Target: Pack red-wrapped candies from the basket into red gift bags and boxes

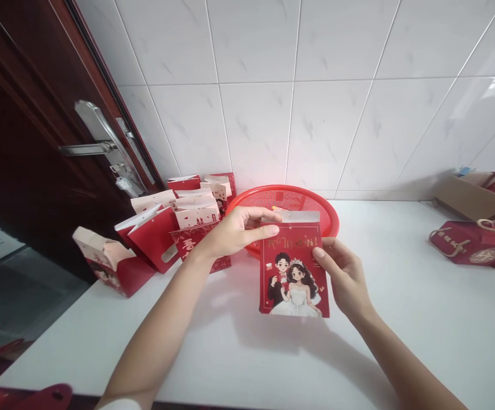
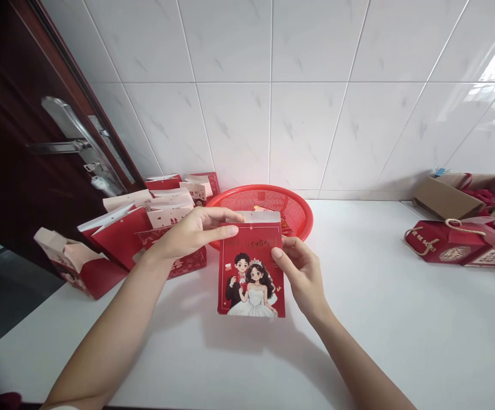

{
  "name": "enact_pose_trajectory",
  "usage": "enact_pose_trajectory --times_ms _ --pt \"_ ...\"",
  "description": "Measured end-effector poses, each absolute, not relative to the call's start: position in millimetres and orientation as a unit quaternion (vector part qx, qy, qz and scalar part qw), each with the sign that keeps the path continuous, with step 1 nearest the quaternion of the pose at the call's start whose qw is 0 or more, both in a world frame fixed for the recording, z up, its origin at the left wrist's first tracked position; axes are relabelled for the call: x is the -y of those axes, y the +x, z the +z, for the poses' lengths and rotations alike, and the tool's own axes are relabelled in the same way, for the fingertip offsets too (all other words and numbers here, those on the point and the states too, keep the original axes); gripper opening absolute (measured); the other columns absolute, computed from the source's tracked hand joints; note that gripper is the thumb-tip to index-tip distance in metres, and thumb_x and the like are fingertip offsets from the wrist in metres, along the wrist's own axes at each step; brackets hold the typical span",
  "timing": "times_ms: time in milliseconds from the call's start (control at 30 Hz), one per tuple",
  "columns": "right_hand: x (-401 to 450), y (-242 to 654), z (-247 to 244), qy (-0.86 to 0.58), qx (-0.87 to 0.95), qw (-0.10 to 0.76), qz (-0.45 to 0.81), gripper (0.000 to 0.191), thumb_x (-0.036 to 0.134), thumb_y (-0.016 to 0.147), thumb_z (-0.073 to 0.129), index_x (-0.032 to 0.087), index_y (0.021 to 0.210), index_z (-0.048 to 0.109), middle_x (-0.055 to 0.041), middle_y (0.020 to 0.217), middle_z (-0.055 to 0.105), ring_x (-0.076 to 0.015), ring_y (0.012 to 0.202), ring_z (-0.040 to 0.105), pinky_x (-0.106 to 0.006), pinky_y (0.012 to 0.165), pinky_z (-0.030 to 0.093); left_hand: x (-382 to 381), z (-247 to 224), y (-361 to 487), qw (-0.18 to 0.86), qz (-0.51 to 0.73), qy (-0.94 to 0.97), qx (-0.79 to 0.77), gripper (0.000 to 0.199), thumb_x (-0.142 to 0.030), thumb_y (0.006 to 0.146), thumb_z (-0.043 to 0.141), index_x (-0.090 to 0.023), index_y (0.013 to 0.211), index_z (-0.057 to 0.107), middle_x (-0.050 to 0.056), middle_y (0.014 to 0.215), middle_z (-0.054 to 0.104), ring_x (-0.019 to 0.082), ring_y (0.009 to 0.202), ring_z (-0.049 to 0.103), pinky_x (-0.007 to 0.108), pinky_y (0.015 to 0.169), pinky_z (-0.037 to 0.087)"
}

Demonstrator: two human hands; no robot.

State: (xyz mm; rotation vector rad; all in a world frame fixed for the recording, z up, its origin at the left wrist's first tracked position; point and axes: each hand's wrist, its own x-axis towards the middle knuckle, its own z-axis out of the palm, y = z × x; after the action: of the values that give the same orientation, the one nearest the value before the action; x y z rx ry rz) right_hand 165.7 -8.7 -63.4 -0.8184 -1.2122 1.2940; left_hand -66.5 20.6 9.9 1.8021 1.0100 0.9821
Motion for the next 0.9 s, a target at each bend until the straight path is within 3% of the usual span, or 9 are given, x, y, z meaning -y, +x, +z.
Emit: enact_pose_trajectory --times_ms 233,367,467,700,900 --pt "5.7 166.4 -68.3 -0.332 0.508 0.540 0.584 0.028 0.051 0.086 0.076 0.025 0.090 0.067 -0.0046 0.099 0.079 -0.0251 0.090 0.075 -0.035 0.078 0.061 -18.8 7.9 -60.3 0.367 0.418 0.719 -0.416 0.017 -0.030 0.083 0.078 -0.020 0.097 0.080 0.005 0.109 0.080 0.022 0.102 0.074 0.033 0.093 0.058" --pt "4.8 165.8 -69.6 -0.310 0.530 0.522 0.593 0.028 0.050 0.090 0.072 0.026 0.103 0.068 -0.0055 0.109 0.078 -0.0255 0.096 0.075 -0.035 0.079 0.061 -16.9 9.3 -57.2 0.345 0.439 0.710 -0.429 0.020 -0.030 0.082 0.079 -0.019 0.098 0.082 0.005 0.104 0.082 0.023 0.101 0.075 0.036 0.097 0.058" --pt "6.6 165.7 -68.3 -0.298 0.539 0.497 0.611 0.032 0.049 0.090 0.073 0.027 0.113 0.066 -0.0064 0.112 0.078 -0.0254 0.094 0.076 -0.036 0.078 0.063 -17.1 9.0 -57.3 0.347 0.450 0.698 -0.435 0.021 -0.031 0.081 0.079 -0.019 0.098 0.082 0.006 0.104 0.082 0.024 0.100 0.076 0.036 0.094 0.060" --pt "7.6 165.9 -67.7 -0.304 0.534 0.503 0.608 0.031 0.047 0.088 0.076 0.025 0.108 0.067 -0.0073 0.105 0.080 -0.0241 0.083 0.078 -0.034 0.070 0.063 -20.0 6.5 -55.5 0.365 0.455 0.688 -0.432 0.020 -0.031 0.080 0.080 -0.020 0.096 0.083 0.005 0.098 0.082 0.025 0.099 0.076 0.038 0.095 0.060" --pt "7.1 167.4 -66.8 -0.297 0.533 0.487 0.625 0.041 0.053 0.089 0.072 0.024 0.117 0.066 -0.0098 0.117 0.077 -0.0275 0.098 0.076 -0.037 0.079 0.063 -20.6 5.5 -54.0 0.362 0.481 0.657 -0.454 0.020 -0.031 0.077 0.081 -0.019 0.093 0.083 0.007 0.092 0.082 0.027 0.098 0.076 0.040 0.093 0.061"
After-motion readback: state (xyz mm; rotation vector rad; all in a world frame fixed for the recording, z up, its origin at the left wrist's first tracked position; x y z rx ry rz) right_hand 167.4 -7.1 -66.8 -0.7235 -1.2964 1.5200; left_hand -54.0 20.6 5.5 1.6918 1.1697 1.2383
